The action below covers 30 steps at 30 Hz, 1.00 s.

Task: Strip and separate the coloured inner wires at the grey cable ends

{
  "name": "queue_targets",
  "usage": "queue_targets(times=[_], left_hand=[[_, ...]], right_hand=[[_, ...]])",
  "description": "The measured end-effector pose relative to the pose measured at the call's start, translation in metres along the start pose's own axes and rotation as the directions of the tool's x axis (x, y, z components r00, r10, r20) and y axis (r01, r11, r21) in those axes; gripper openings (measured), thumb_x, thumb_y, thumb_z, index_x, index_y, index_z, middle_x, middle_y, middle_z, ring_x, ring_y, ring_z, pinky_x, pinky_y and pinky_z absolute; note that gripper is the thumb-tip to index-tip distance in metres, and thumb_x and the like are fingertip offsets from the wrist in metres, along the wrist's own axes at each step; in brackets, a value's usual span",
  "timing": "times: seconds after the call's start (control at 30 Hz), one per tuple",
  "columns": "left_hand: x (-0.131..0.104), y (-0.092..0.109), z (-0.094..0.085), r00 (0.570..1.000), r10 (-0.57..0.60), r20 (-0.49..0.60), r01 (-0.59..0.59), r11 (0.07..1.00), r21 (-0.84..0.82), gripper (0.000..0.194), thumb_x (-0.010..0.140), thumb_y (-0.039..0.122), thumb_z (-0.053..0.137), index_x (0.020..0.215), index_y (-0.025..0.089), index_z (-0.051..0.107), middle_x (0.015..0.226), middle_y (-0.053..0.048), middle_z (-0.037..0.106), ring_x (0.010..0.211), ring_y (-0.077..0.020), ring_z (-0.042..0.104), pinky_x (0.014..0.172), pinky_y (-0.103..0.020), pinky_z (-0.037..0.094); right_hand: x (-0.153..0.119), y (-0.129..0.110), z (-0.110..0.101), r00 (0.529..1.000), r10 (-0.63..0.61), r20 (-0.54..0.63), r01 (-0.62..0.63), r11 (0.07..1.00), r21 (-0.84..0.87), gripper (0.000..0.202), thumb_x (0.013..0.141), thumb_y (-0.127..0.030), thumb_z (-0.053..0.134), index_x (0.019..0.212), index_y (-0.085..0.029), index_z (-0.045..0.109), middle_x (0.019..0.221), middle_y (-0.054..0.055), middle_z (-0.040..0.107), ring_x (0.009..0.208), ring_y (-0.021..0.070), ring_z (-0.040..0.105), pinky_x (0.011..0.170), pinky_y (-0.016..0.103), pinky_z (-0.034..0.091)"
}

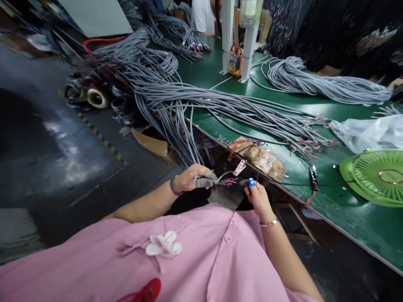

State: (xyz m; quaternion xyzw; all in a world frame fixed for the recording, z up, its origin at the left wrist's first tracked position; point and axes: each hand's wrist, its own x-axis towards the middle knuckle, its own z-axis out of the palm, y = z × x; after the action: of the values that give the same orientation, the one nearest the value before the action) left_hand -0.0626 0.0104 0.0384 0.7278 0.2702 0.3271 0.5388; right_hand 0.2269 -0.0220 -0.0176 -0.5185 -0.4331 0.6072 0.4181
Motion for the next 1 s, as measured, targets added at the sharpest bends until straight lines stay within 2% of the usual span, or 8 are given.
queue_targets(times=[0.07, 0.23, 0.33, 0.4, 0.47, 0.57, 0.7, 1.0], left_hand=[[0.009, -0.005, 0.012, 0.996, 0.038, -0.083, -0.030, 0.995, 0.097, 0.036, 0.087, 0.043, 0.065, 0.097, 0.009, 0.075, 0.077, -0.010, 0.072, 0.062, -0.0118, 0.064, 0.059, -0.020, 0.051], [0.026, -0.013, 0.034, 0.977, 0.088, -0.194, -0.038, 0.968, 0.248, 0.031, 0.090, 0.038, 0.063, 0.101, 0.012, 0.075, 0.082, -0.009, 0.074, 0.070, -0.0136, 0.067, 0.066, -0.021, 0.052], [0.030, -0.014, 0.037, 0.967, 0.095, -0.238, -0.032, 0.966, 0.256, 0.031, 0.090, 0.038, 0.061, 0.099, 0.011, 0.075, 0.082, -0.009, 0.074, 0.070, -0.0135, 0.067, 0.067, -0.022, 0.052], [0.032, -0.015, 0.037, 0.963, 0.077, -0.258, -0.015, 0.972, 0.235, 0.032, 0.090, 0.039, 0.061, 0.098, 0.011, 0.075, 0.081, -0.009, 0.074, 0.070, -0.0135, 0.066, 0.066, -0.022, 0.052], [0.034, -0.017, 0.037, 0.961, 0.073, -0.267, -0.013, 0.976, 0.219, 0.033, 0.089, 0.040, 0.062, 0.099, 0.011, 0.075, 0.080, -0.009, 0.073, 0.069, -0.0133, 0.066, 0.065, -0.022, 0.052], [0.037, -0.021, 0.039, 0.970, 0.082, -0.230, -0.025, 0.970, 0.241, 0.031, 0.088, 0.039, 0.064, 0.096, 0.011, 0.075, 0.080, -0.008, 0.073, 0.069, -0.0129, 0.065, 0.066, -0.021, 0.051], [0.038, -0.026, 0.039, 0.977, 0.101, -0.186, -0.045, 0.958, 0.282, 0.031, 0.090, 0.039, 0.061, 0.092, 0.011, 0.074, 0.078, -0.008, 0.072, 0.067, -0.0119, 0.063, 0.065, -0.020, 0.048], [0.036, -0.021, 0.040, 0.984, 0.098, -0.149, -0.046, 0.947, 0.317, 0.035, 0.091, 0.042, 0.058, 0.084, 0.010, 0.072, 0.070, -0.005, 0.067, 0.062, -0.0106, 0.057, 0.061, -0.021, 0.043]], right_hand=[[0.008, -0.007, 0.007, 0.994, 0.078, 0.078, -0.088, 0.986, 0.142, 0.053, 0.086, -0.068, 0.053, 0.076, -0.017, 0.065, 0.050, -0.006, 0.040, 0.040, 0.0049, 0.015, 0.036, 0.021, 0.012], [0.029, -0.035, 0.030, 0.973, 0.082, 0.217, -0.150, 0.935, 0.321, 0.041, 0.079, -0.058, 0.067, 0.074, -0.017, 0.062, 0.050, -0.006, 0.041, 0.042, 0.0062, 0.026, 0.038, 0.019, 0.020], [0.035, -0.034, 0.037, 0.996, 0.023, 0.086, -0.047, 0.955, 0.292, 0.033, 0.073, -0.047, 0.076, 0.074, -0.018, 0.060, 0.055, -0.005, 0.049, 0.041, 0.0040, 0.026, 0.037, 0.018, 0.017], [0.036, -0.028, 0.039, 0.997, -0.051, -0.062, 0.065, 0.970, 0.236, 0.036, 0.074, -0.051, 0.075, 0.072, -0.018, 0.059, 0.057, -0.004, 0.053, 0.040, 0.0035, 0.025, 0.036, 0.019, 0.017], [0.037, -0.023, 0.040, 0.985, -0.104, -0.137, 0.131, 0.969, 0.208, 0.040, 0.077, -0.057, 0.070, 0.071, -0.018, 0.059, 0.056, -0.004, 0.053, 0.040, 0.0042, 0.026, 0.036, 0.020, 0.018], [0.040, -0.024, 0.043, 0.996, -0.059, -0.065, 0.075, 0.956, 0.282, 0.039, 0.079, -0.054, 0.068, 0.069, -0.019, 0.058, 0.054, -0.004, 0.049, 0.042, 0.0056, 0.029, 0.038, 0.020, 0.021], [0.045, -0.031, 0.048, 0.998, 0.041, 0.041, -0.055, 0.902, 0.428, 0.036, 0.072, -0.046, 0.075, 0.064, -0.019, 0.052, 0.054, -0.005, 0.046, 0.044, 0.0066, 0.032, 0.037, 0.020, 0.020], [0.049, -0.030, 0.055, 0.997, 0.016, -0.074, 0.019, 0.889, 0.458, 0.048, 0.070, -0.059, 0.076, 0.062, -0.020, 0.050, 0.050, -0.006, 0.042, 0.042, 0.0060, 0.031, 0.037, 0.020, 0.023]])
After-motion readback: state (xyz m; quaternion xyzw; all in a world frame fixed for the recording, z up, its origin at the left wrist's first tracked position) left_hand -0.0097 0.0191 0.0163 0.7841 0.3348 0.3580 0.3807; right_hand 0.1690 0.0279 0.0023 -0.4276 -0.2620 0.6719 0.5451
